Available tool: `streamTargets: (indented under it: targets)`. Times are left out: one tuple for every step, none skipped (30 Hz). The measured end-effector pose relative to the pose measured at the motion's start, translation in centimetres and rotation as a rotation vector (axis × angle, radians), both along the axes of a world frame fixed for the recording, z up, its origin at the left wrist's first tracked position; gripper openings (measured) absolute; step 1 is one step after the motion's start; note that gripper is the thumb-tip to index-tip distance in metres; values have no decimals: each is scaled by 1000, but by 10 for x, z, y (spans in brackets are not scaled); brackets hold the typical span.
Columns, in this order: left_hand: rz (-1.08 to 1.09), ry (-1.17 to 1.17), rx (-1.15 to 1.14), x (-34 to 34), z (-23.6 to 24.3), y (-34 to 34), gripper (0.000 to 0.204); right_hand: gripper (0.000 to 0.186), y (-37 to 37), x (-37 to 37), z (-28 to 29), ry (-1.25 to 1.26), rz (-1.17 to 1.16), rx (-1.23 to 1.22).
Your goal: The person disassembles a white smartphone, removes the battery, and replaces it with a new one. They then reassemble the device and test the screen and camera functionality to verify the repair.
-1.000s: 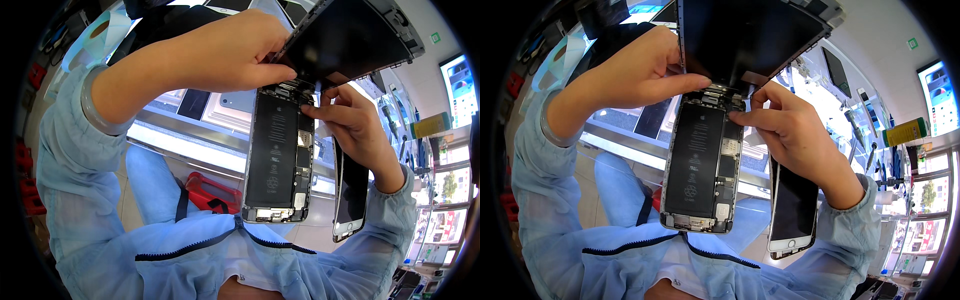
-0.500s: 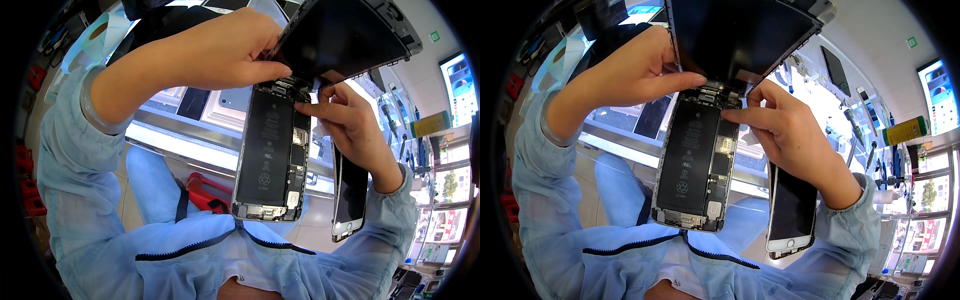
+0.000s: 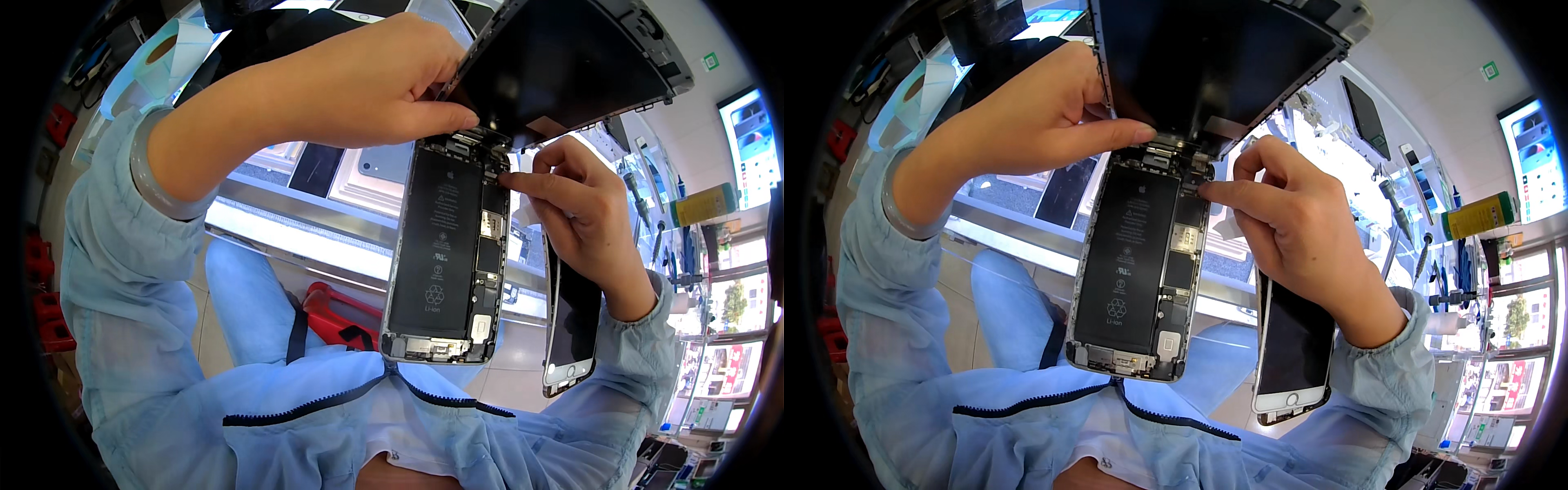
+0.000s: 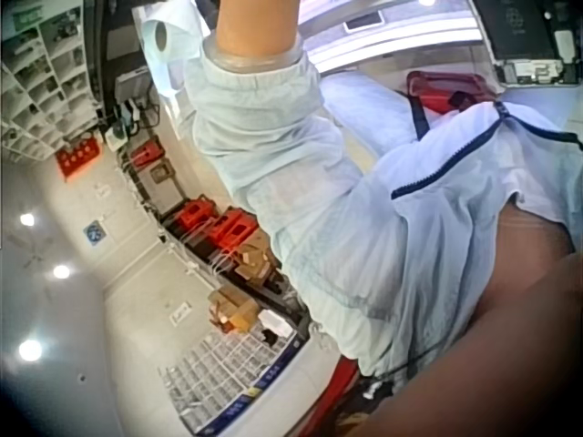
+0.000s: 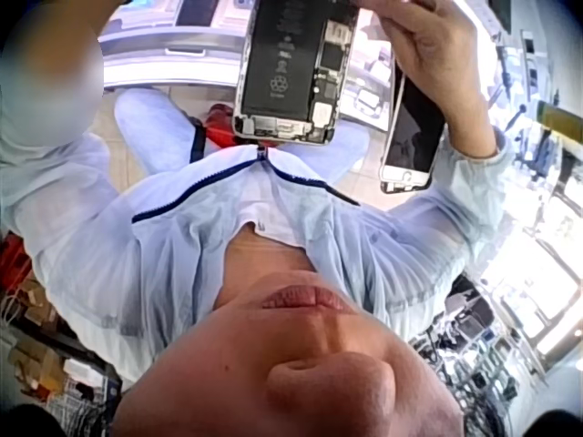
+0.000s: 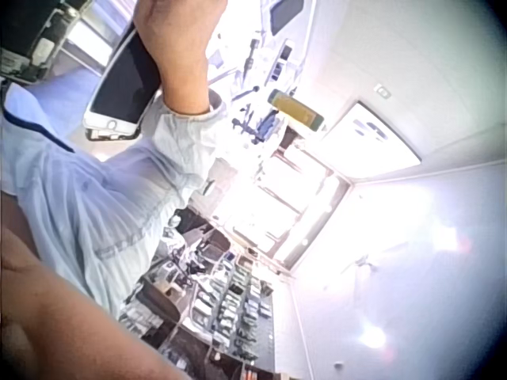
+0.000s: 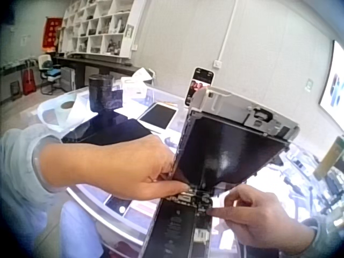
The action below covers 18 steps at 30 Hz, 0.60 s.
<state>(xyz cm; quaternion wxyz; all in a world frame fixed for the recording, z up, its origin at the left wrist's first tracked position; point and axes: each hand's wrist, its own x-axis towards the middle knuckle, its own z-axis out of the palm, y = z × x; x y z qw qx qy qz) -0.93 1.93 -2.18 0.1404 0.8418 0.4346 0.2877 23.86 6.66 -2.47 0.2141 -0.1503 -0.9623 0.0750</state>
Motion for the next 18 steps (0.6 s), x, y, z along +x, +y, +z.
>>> streamTargets:
  targets:
    - [8, 22, -15, 1, 5, -2, 21, 27, 0, 0, 0, 0, 2, 4]
    - [15, 44, -30, 2, 7, -3, 20, 27, 0, 0, 0, 0, 4, 7]
    - [-4, 26, -12, 2, 5, -1, 20, 27, 0, 1, 0, -2, 2, 4]
    - [-19, 8, 8, 1, 2, 0, 20, 27, 0, 1, 0, -4, 3, 1]
    - [-34, -9, 27, 1, 0, 1, 19, 26, -1, 1, 0, -6, 3, -1]
    - [-45, -18, 39, 0, -2, 3, 19, 26, -2, 0, 0, 0, 1, 0]
    - [-53, -25, 48, 0, -4, 4, 19, 25, -4, -1, 0, 7, 2, -2]
    - [-61, -32, 57, 0, -5, 4, 19, 24, -5, -2, 0, 15, 3, -3]
    - [-47, -31, 16, 0, -4, 2, 18, 24, -5, -3, 0, 1, 11, -15]
    - [-37, -30, -25, 1, -1, 0, 18, 25, -6, -3, 1, -14, 15, -26]
    - [-27, -30, -67, 2, 1, -1, 18, 25, -6, -3, 1, -29, 19, -37]
    - [-29, -32, -33, 2, -1, 0, 18, 25, -6, -3, 2, -41, 28, -48]
    - [-32, -32, 3, 1, -2, 2, 18, 24, -5, -3, 4, -52, 36, -55]
    - [-34, -32, 40, 1, -4, 3, 18, 23, -4, -3, 5, -62, 45, -63]
    - [-28, -35, 44, 0, -6, 3, 19, 22, -2, -3, 6, -51, 60, -73]
    - [-23, -37, 48, -1, -8, 6, 19, 21, 2, -3, 5, -41, 72, -83]
    - [-18, -39, 53, -1, -7, 6, 19, 21, 4, -3, 4, -31, 86, -92]
    - [7, 7, 12, -1, -3, 5, 20, 20, 4, -2, 2, -2, 73, -89]
